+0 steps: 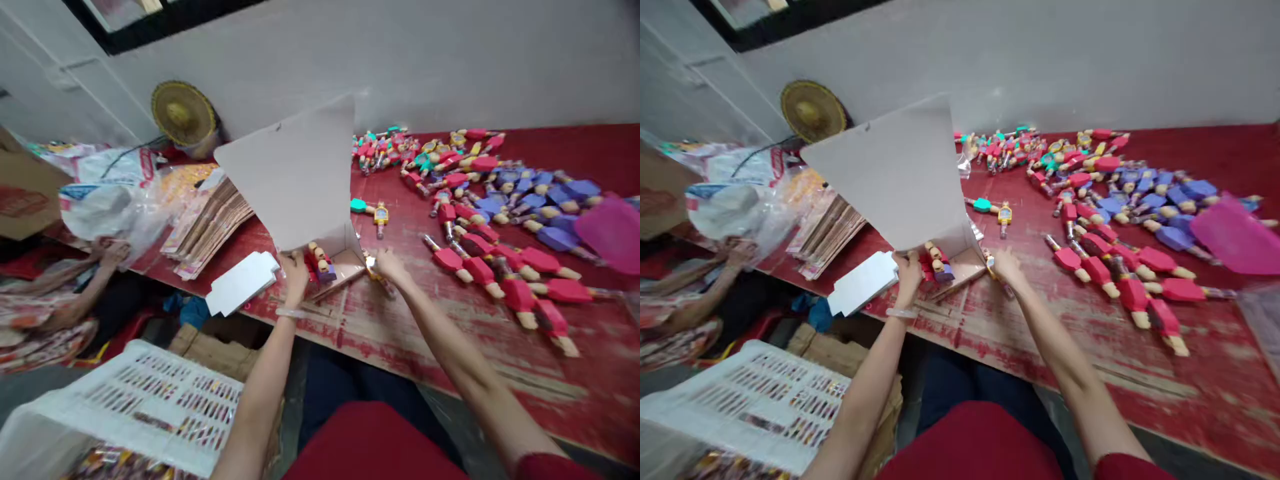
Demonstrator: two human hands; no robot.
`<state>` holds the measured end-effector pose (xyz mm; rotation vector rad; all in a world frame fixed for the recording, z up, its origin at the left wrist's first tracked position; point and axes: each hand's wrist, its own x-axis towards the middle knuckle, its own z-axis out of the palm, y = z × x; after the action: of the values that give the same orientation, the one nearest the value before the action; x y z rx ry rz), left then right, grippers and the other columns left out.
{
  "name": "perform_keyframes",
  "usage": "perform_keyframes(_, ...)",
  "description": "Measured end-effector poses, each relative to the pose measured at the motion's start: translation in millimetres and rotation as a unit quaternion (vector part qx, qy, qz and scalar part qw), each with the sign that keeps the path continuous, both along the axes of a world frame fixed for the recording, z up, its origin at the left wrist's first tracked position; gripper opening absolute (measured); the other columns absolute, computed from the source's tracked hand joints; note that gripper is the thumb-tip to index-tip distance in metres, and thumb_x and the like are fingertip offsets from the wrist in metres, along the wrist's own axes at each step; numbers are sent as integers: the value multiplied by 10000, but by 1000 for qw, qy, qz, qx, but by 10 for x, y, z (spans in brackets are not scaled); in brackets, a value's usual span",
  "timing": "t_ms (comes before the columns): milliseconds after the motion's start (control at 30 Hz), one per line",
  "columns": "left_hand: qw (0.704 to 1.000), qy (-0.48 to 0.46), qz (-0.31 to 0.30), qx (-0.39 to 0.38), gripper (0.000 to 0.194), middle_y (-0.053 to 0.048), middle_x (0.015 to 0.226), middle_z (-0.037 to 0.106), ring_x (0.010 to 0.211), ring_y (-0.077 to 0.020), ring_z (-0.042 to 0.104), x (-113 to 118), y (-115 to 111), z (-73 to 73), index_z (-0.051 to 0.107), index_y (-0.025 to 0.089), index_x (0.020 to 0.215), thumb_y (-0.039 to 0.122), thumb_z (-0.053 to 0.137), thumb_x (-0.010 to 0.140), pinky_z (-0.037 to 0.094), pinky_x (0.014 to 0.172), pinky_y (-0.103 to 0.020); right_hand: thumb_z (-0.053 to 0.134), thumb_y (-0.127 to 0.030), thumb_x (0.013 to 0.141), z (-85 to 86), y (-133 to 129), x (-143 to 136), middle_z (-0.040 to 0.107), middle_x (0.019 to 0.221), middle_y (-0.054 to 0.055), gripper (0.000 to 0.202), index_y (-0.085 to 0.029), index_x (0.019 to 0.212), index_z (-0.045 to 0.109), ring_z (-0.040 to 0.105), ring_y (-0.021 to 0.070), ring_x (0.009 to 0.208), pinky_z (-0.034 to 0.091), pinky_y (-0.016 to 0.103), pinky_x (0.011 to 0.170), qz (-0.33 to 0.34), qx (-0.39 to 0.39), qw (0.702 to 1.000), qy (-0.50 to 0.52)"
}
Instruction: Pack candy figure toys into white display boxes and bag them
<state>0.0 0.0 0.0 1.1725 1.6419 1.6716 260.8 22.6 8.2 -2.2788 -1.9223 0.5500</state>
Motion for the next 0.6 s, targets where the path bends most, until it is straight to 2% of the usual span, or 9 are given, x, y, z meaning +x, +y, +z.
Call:
perform_keyframes(67,1000,7,0,2,290,-118,1181,608,1174,-201,571,-7,-14,9,360,215,1194,308,468,941,445,1032,-400,764,-247,842,-53,-142,37,599,1248,174,452,-117,1228,568,610,319,1120,512,441,924,-2,7,1000,18)
perform_keyframes(133,1000,11,1,2,282,-106,1154,613,1161,-202,575,-11,-22,11,366,218,1184,311,473,940,453,1021,-398,772,-261,808,-33,-263,93,618,1180,198,520,-102,1236,524,632,336,1079,520,409,868,-9,31,999,38)
perform_keyframes(233,1000,14,3,-3,283,-98,1131,610,1159,-200,573,-16,-26,7,369,210,1179,311,480,939,462,1012,-385,687,-353,859,160,-349,130,616,1131,195,611,-101,1317,371,662,318,978,524,378,769,-33,93,993,67)
perform_keyframes(300,1000,14,6,-6,297,-102,1127,603,1154,-199,572,-23,-27,9,367,198,1184,308,488,936,462,1014,-376,665,-414,866,304,-311,15,603,1142,164,647,-137,1329,308,664,288,930,525,367,739,-18,184,974,130)
perform_keyframes(367,1000,13,7,-2,302,-103,1124,596,1128,-198,579,-30,-33,20,370,190,1180,304,499,933,466,1012,-373,706,-432,820,370,-206,-229,624,1069,114,632,-176,1275,349,664,275,872,532,372,721,33,263,937,227)
perform_keyframes(433,1000,14,6,5,294,-102,1129,591,1103,-196,584,-32,-43,35,375,191,1172,293,506,929,472,1006,-374,741,-392,769,339,-75,-526,646,977,79,553,-195,1178,424,664,284,855,542,393,740,79,289,908,292)
perform_keyframes(533,1000,13,7,11,288,-101,1137,589,1114,-198,581,-22,-56,42,376,199,1171,277,504,925,477,1000,-376,717,-325,759,190,75,-852,653,1047,138,454,-174,1109,471,653,330,980,528,442,851,78,281,914,283)
perform_keyframes(600,1000,10,12,13,294,-102,1131,592,1126,-203,577,-11,-57,34,373,199,1179,281,501,928,478,997,-376,703,-323,772,89,112,-922,638,1131,194,474,-147,1144,468,634,362,1054,511,464,895,59,284,918,269)
